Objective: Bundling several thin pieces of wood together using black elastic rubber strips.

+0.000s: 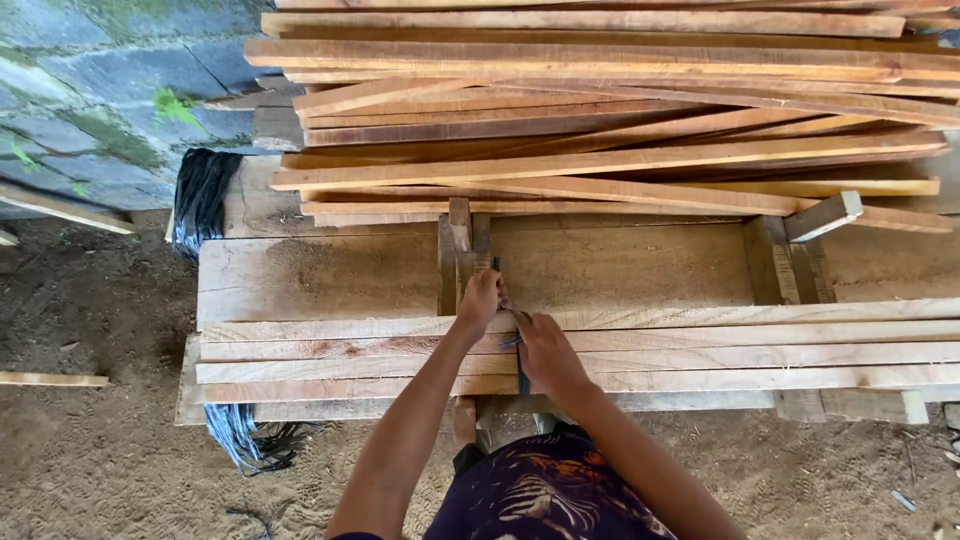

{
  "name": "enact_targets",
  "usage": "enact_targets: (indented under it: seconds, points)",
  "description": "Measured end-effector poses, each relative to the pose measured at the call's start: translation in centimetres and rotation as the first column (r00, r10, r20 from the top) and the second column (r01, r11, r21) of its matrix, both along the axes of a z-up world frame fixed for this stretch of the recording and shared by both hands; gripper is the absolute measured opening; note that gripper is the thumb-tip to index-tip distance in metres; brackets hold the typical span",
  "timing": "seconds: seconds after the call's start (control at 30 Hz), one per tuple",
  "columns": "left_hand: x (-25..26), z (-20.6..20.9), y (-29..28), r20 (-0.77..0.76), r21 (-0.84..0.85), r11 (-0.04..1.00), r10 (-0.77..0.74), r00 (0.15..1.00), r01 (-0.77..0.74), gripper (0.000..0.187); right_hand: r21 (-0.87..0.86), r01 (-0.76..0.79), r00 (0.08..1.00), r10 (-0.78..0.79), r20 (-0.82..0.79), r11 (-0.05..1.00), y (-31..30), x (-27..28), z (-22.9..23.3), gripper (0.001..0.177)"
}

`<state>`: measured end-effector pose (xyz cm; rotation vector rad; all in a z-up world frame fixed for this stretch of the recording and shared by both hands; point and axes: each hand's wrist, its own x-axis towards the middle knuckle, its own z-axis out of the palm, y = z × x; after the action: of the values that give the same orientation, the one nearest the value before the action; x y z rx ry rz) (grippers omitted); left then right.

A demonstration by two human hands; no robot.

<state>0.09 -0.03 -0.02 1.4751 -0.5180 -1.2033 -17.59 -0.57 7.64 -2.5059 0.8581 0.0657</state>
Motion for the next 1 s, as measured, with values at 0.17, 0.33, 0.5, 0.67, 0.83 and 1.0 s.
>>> enact_targets:
  seconds: [0.17, 0.33, 0.5, 0.67, 0.83, 1.0]
  points:
    - [0.0, 1.6, 0.6, 0.092, -0.047, 0.998, -0.04, 0.995, 0.045, 0.032, -0.178, -0.083, 0.997, 0.083, -0.008, 0.981, 0.2, 0.0, -2.6, 0.043]
    - [-0.4, 7.4, 3.0, 0.37, -0.014, 0.97, -0.22, 0.903, 0.242, 0.036, -0.234, -0.121, 0.992, 0.112, -0.055, 0.965, -0.2, 0.0, -6.9, 0.051]
    - [-1.8, 7.3, 3.9, 0.585, 0.405, 0.867, -0.489, 0.647, 0.29, 0.047, -0.263, -0.127, 0.992, 0.127, -0.02, 0.956, 0.0, -0.2, -6.1, 0.049]
    - [-2.3, -0.3, 3.5, 0.74, 0.37, 0.907, -0.419, 0.526, 0.203, 0.047, -0.264, -0.127, 0.992, 0.128, -0.016, 0.956, 0.0, -0.3, -6.0, 0.051]
    - [-3.3, 2.9, 3.2, 0.692, 0.398, 0.913, -0.363, 0.624, 0.09, 0.045, -0.261, -0.1, 0.993, 0.114, 0.039, 0.96, 0.4, -0.2, -4.0, 0.048]
    - [-3.5, 6.9, 3.7, 0.635, 0.213, 0.972, -0.213, 0.742, 0.096, 0.041, 0.116, 0.024, 0.995, -0.036, 0.098, 0.993, 0.2, -1.0, -1.7, 0.051]
